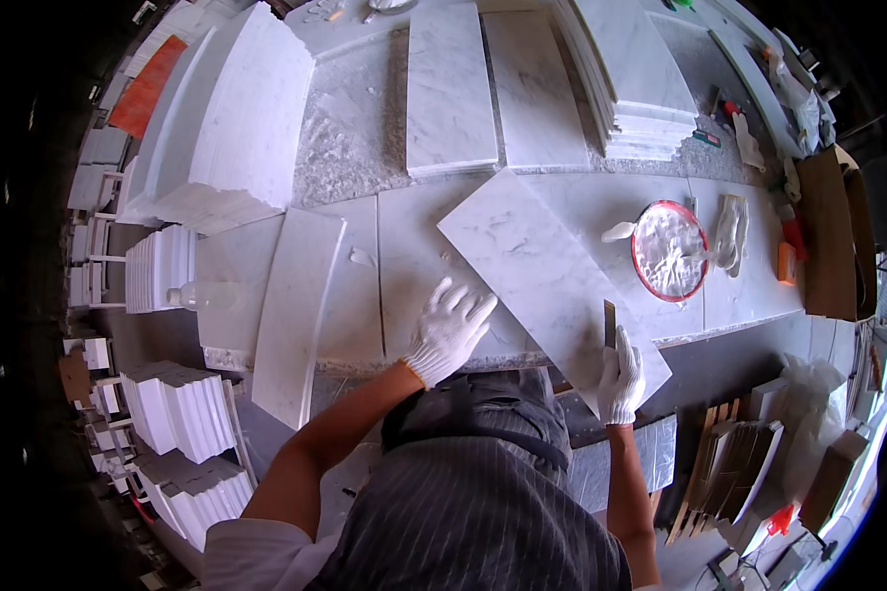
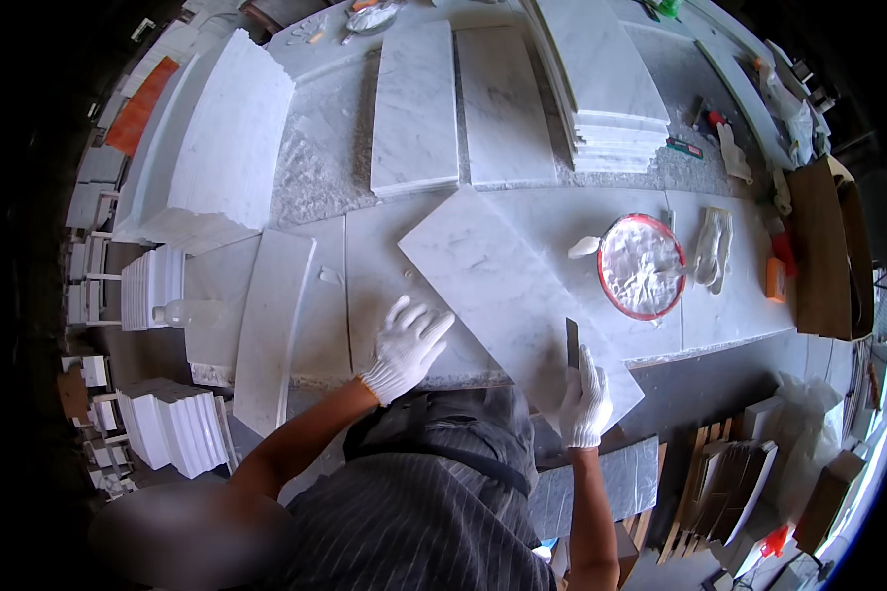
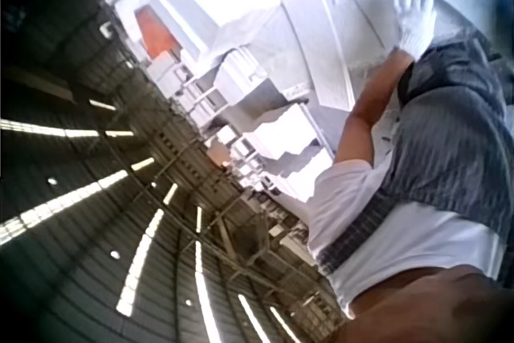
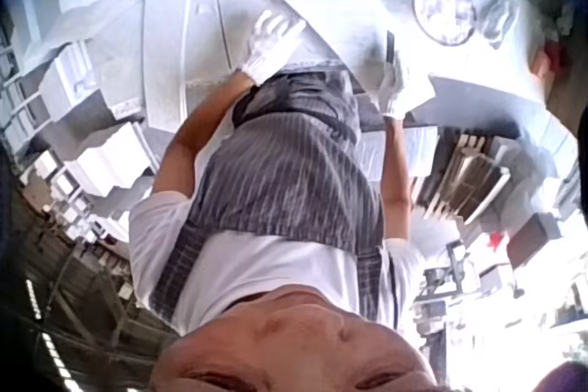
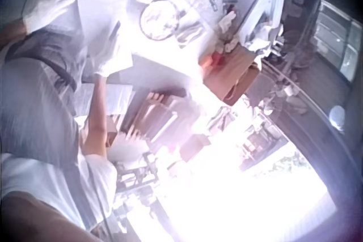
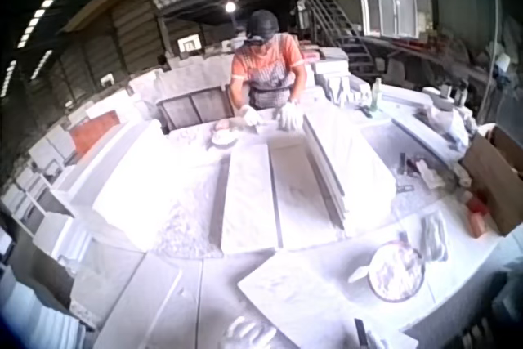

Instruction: The person scrapes the surface of a white stone slab with a metal scraper, removing small fragments and dust. They repeatedly lift and reposition the slab while continuing to scrape different areas. A second worker is visible in the background handling similar slabs.

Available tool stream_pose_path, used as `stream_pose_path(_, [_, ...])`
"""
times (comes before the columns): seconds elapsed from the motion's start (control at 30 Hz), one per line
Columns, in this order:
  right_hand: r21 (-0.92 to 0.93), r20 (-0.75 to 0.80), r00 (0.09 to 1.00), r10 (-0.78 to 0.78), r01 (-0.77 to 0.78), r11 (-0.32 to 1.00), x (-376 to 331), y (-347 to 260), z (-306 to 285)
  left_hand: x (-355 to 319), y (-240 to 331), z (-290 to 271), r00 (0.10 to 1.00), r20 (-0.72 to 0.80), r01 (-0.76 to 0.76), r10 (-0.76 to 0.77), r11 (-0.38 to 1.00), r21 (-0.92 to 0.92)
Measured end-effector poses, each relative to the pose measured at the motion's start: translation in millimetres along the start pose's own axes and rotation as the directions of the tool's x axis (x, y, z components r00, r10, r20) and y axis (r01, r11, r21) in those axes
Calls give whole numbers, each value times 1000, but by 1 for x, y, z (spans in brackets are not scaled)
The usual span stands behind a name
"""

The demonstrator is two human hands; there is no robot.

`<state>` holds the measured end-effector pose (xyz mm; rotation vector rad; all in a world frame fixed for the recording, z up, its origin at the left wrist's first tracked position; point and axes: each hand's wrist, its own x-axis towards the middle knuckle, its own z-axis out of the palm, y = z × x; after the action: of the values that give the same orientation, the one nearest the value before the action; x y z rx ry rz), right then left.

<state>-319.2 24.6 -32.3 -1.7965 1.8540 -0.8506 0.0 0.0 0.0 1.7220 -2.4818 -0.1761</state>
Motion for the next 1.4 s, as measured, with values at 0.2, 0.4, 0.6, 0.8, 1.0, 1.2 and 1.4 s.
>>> stream_pose_path(0.2, [89,42,998,40,-44,995,5,-7,4,-38,3,7,990,-27,136,-139,987,-87])
stream_pose_path(0.4, [-29,307,951,-24,35,999,33,-59,28,-44,9,19,996,-21,82,-89,970,-231])
stream_pose_path(0.6, [-73,386,901,-199,245,967,72,-91,77,-41,7,18,995,-48,72,-85,969,-235])
stream_pose_path(0.8, [20,450,848,-279,303,953,87,-101,86,-42,8,18,994,-88,40,-64,968,-250])
stream_pose_path(1.0, [-8,541,798,-265,321,947,101,-115,85,-39,11,16,992,-117,15,-45,968,-249])
stream_pose_path(1.2, [108,456,775,-438,440,891,110,-100,97,-40,10,19,994,-100,13,-39,970,-241])
stream_pose_path(1.4, [27,575,753,-321,375,927,106,-113,87,-39,12,16,994,-100,15,-38,974,-227])
